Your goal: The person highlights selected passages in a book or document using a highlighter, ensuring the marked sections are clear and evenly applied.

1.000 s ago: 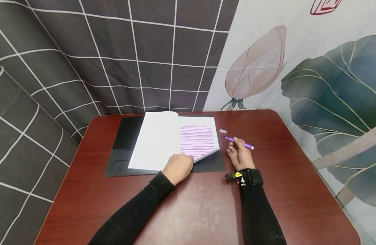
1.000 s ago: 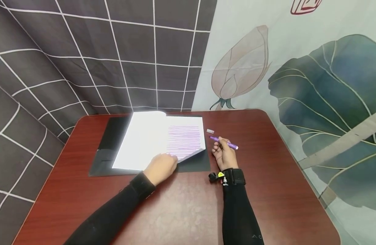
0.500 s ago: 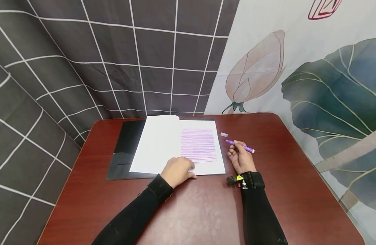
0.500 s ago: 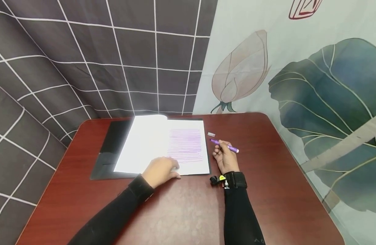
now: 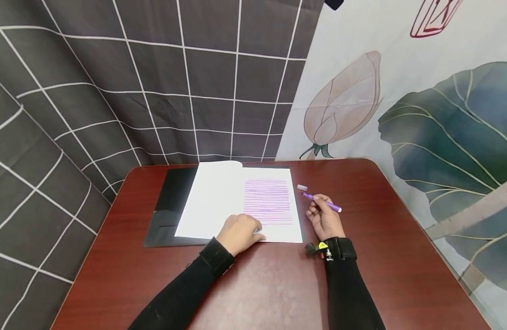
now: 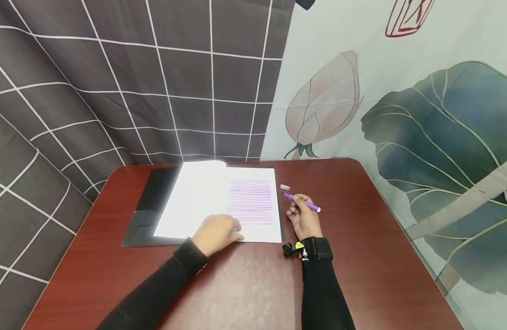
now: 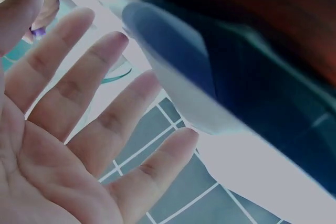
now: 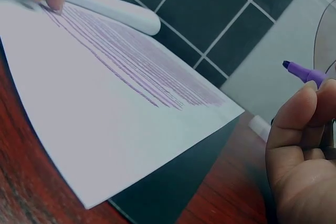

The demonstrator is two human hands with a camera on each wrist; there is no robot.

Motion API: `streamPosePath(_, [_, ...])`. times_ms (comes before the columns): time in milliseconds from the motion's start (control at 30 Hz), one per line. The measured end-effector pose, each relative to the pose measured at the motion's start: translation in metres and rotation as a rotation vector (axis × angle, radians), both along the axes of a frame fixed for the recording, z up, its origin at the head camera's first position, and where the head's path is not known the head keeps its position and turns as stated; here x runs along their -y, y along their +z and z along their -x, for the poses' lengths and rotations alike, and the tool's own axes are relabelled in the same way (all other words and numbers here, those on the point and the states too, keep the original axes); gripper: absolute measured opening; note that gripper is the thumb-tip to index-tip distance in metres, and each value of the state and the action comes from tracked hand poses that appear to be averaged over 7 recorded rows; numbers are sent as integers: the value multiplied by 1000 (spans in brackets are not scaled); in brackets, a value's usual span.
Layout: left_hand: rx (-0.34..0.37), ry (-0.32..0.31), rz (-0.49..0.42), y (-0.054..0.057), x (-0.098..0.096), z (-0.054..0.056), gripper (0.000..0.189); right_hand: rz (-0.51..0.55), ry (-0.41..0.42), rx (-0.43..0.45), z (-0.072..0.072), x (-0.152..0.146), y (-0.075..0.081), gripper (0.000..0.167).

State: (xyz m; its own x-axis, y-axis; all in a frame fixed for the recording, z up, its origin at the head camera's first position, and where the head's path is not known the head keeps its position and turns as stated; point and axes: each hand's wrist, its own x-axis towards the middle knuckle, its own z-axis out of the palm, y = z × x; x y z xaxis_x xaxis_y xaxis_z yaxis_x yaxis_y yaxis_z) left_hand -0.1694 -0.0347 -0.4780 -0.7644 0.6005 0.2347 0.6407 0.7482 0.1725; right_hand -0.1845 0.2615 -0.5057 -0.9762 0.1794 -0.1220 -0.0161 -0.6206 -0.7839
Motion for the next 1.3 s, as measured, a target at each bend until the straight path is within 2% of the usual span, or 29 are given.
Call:
streamPosePath(233, [71,29,-101,10,8,11,25,-23,-11,-15,-2,0,-1,32])
streamPosePath(533, [83,127,-100,18,25,25,23,-110,-26,3,0,1,-2,29])
streamPosePath(733, [66,163,-85,21,32,28,24,-178,-7,9,2,4,-2,32])
streamPosePath(967, [68,172,-94,25,32,32,25,-205,-48,56,4,4,-1,8])
streamPosePath(1100, [77,171,-75,24,32,31,25,-204,-61,78,6,5,0,5])
streamPosePath(1300, [78,175,-64,20,32,30,26,-198,-83,50,6,9,-1,11])
